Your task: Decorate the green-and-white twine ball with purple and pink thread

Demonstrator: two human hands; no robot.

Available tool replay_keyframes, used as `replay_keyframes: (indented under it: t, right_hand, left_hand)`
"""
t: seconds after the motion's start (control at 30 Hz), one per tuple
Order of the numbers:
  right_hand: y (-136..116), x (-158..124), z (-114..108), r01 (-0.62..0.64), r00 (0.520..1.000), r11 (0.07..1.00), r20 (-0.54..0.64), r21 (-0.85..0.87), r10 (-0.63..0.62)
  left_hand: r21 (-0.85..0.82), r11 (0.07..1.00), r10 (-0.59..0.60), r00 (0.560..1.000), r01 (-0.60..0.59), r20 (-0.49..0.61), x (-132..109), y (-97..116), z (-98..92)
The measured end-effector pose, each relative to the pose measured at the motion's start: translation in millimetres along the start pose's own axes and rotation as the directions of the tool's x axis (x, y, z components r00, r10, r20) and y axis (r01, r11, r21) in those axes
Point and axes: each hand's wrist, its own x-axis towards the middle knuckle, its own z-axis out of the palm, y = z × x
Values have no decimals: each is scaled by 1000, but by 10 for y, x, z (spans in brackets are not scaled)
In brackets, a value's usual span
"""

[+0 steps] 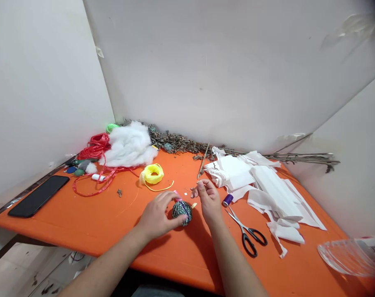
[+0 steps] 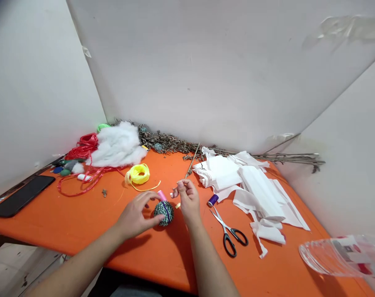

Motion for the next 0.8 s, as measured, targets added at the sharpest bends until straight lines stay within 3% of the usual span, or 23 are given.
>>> replay_keyframes:
  t: [0.1, 0.17, 0.23, 0.33, 0.4, 0.43, 0.5, 0.6, 0.7, 0.8]
  right_hand:
    - [-183, 8, 20, 7, 994, 986, 110, -167, 11]
    - [-270, 18, 28, 80, 975, 947, 223, -312, -9]
    - [-287, 39, 26, 137, 950, 914, 312, -382, -12]
    - [-182, 99, -1, 84, 955, 942, 296, -325, 17]
    - [-85, 143, -35, 44, 972, 957, 232, -287, 25]
    - [-49, 159, -53, 39, 978, 958, 208, -285, 22]
    - [-23, 171, -84, 41, 983, 956, 182, -292, 13]
    - [-113, 144, -88, 95, 982, 930, 185, -356, -30]
    - [-289, 119, -28, 270, 961, 787, 208, -554, -183]
    - [-461, 132, 53, 385, 922, 645, 238, -660, -306]
  left_hand:
    - [-32, 991, -126, 987, 130, 101, -82, 19, 117]
    - [-50, 985, -159, 976, 168, 148, -62, 3, 168]
    - [-107, 977, -171, 979, 183, 114, 20, -19, 142]
    - [-266, 921, -288, 957, 284, 26, 215, -55, -27]
    - [-459, 813, -344, 932, 358, 118, 330, -80, -143]
    - [-553, 724, -344, 911, 412, 227, 367, -92, -177]
    - [-628, 550, -298, 832, 550, 468, 382, -114, -173]
    - [-602, 389, -193, 701, 697, 686, 285, -136, -17]
    - [-639, 262, -252, 690, 723, 678, 177, -149, 161]
    - [-634, 47, -318, 613, 772, 723, 160, -149, 226]
